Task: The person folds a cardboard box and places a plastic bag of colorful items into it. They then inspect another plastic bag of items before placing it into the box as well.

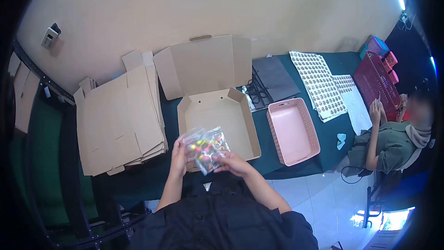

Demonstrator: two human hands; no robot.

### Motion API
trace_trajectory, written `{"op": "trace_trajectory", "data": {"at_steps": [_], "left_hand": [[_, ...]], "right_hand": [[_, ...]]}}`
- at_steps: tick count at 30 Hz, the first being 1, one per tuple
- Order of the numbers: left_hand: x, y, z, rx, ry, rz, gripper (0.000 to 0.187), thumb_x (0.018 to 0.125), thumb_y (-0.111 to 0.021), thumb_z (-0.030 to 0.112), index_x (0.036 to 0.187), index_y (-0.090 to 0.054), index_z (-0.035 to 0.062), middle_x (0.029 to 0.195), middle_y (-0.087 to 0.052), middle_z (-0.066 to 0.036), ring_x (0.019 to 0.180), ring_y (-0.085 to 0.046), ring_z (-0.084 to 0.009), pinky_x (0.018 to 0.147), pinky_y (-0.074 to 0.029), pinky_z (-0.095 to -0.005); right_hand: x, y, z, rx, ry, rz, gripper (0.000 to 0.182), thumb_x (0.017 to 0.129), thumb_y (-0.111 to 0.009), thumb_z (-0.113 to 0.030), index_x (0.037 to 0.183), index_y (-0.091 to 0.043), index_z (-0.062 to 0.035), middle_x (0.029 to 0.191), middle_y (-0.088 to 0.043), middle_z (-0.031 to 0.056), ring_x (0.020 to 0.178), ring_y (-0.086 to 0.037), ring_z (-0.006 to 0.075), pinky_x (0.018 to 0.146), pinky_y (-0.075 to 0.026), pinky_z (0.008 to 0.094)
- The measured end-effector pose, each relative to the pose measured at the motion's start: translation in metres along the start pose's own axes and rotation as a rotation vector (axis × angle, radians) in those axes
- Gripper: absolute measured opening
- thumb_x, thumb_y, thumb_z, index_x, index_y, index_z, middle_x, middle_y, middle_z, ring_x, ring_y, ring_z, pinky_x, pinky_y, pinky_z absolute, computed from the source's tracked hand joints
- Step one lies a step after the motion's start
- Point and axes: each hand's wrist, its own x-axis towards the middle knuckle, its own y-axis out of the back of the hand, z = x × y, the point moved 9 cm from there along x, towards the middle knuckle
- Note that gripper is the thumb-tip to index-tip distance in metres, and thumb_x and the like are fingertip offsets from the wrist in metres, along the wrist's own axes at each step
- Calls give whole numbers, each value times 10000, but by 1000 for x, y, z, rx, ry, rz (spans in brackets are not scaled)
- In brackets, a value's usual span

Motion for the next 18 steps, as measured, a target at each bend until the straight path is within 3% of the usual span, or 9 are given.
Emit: {"op": "trace_trajectory", "data": {"at_steps": [2, 3, 5, 8, 12, 14, 15, 17, 18], "left_hand": [[-1, -6, -25, -5, 203, -77, 414, 913, -414, 330, 1245, -342, 94, 1126, -511, -98, 979, -558, -215, 751, -509, -404], [-1, -6, -29, -7, 202, -75, 414, 913, -414, 330, 1245, -342, 94, 1126, -511, -98, 979, -558, -215, 751, -509, -404], [-10, -33, -55, -34, 435, -320, 430, 894, -464, 310, 1250, -365, 92, 1085, -535, -92, 961, -569, -206, 731, -517, -376], [-6, -38, -57, -15, 348, -357, 396, 863, -527, 284, 1182, -444, 66, 1049, -561, -88, 935, -581, -189, 725, -519, -345], [5, -26, -69, -105, 338, -310, 400, 865, -515, 269, 1192, -441, 50, 1064, -564, -88, 928, -588, -192, 742, -512, -354], [7, -23, -73, -157, 350, -299, 404, 872, -497, 272, 1203, -434, 49, 1073, -563, -92, 942, -584, -199, 766, -503, -363], [6, -25, -75, -207, 368, -323, 412, 882, -465, 291, 1212, -427, 49, 1097, -555, -97, 972, -571, -207, 799, -486, -365], [4, -28, -79, -255, 386, -349, 422, 891, -433, 310, 1222, -419, 50, 1121, -546, -102, 1001, -558, -216, 832, -469, -367], [1, -29, -84, -296, 403, -363, 428, 898, -404, 323, 1227, -414, 50, 1144, -533, -106, 1026, -543, -216, 849, -457, -361]], "right_hand": [[8, 23, 5, 69, 52, 92, 341, 869, -537, -236, 1107, -494, 5, 968, -602, 96, 799, -616, 146, 676, -533, 259], [8, 37, 6, 140, 106, 182, 326, 866, -541, -238, 1076, -511, 10, 939, -609, 100, 758, -623, 143, 652, -536, 255], [8, 32, 17, 42, -13, 119, 324, 871, -531, -261, 1045, -523, 11, 911, -611, 110, 699, -623, 139, 611, -537, 245], [2, 21, 12, 19, -53, 105, 333, 888, -494, -288, 984, -528, 29, 777, -622, 120, 666, -629, 140, 611, -535, 235], [13, 29, 21, 147, 4, 103, 409, 907, -429, -344, 1013, -520, 41, 801, -625, 144, 662, -630, 162, 611, -538, 250], [14, 11, 19, 486, -20, -117, 503, 924, -331, -399, 1068, -494, 55, 898, -617, 182, 745, -634, 216, 649, -541, 281], [17, 15, 23, 487, -18, -117, 503, 924, -331, -399, 1068, -494, 55, 898, -617, 182, 745, -634, 216, 649, -541, 281], [26, 15, 47, 604, -145, -129, 549, 917, -305, -440, 1109, -466, 48, 1020, -580, 198, 879, -611, 258, 740, -526, 333], [27, 12, 51, 592, -140, -157, 543, 914, -319, -425, 1167, -438, 40, 1113, -528, 229, 1012, -554, 290, 852, -475, 379]]}}
